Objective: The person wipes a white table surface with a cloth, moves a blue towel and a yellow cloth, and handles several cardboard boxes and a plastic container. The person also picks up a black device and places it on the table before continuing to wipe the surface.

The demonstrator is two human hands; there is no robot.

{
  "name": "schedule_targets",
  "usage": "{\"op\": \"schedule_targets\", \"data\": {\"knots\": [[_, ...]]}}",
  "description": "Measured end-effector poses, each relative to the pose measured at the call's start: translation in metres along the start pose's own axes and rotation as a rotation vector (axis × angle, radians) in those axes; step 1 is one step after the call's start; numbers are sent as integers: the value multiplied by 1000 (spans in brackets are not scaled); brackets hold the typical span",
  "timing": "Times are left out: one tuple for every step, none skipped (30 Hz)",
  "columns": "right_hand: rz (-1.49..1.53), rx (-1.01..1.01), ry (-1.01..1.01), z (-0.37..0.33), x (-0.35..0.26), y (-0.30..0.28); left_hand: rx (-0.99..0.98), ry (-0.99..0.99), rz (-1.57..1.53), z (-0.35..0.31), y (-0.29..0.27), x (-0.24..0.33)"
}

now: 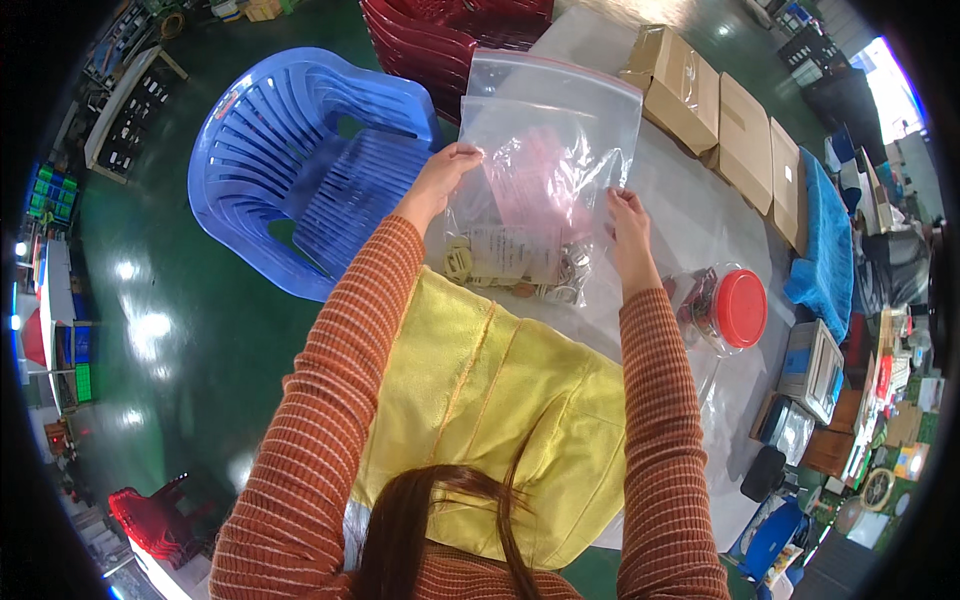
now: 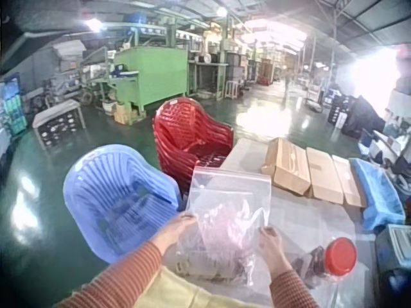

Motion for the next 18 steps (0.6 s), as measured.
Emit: {"op": "schedule_targets", "data": {"knots": [[2, -9, 64, 8, 11, 10, -27, -5, -9, 18, -9, -12], [2, -12, 130, 16, 25, 15, -59, -14, -19, 30, -13, -19], [-25, -72, 120, 28, 37, 15, -88, 2, -6, 35, -3, -22], [-49, -139, 106, 38, 47, 18, -111, 24, 10, 36, 4, -22], [-74, -205, 92, 46, 56, 16, -134, 47, 24, 39, 11, -22], [-83, -165, 71, 46, 52, 15, -131, 65, 20, 42, 8, -21], [-90, -129, 53, 40, 45, 20, -124, 81, 20, 44, 1, -21], [-97, -93, 35, 33, 37, 24, -117, 97, 19, 46, -6, -20], [-30, -75, 29, 27, 36, 25, -113, 101, -62, 43, -8, -18], [37, -57, 21, 21, 34, 26, -109, 106, -144, 42, -10, -15], [104, -39, 12, 17, 32, 24, -103, 111, -226, 39, -11, -14], [136, -64, 3, 16, 32, 18, -36, 64, -224, 30, -2, -11], [168, -84, -1, 16, 36, 8, 30, 8, -219, 12, 16, -4], [202, -114, -2, 10, 39, 4, 106, -43, -209, -6, 22, 0], [125, -156, -23, 0, 30, 6, -121, -48, -226, -9, 37, 9], [44, -186, -40, -12, 19, 4, -135, 35, -112, -14, 42, 16], [-37, -212, -56, -24, 8, -2, -156, 117, 2, -20, 51, 23], [-192, -150, -142, -34, -3, -18, -184, 194, 117, -29, 64, 30]]}}
Point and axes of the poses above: each hand's wrist, its own z-axis towards the middle knuckle, its own y-axis out of the palm, x = y × z, the point moved 8 cm from there along z, towards the middle knuckle, and after that the axes turned 14 degrees about -z, right-handed, at the moved point
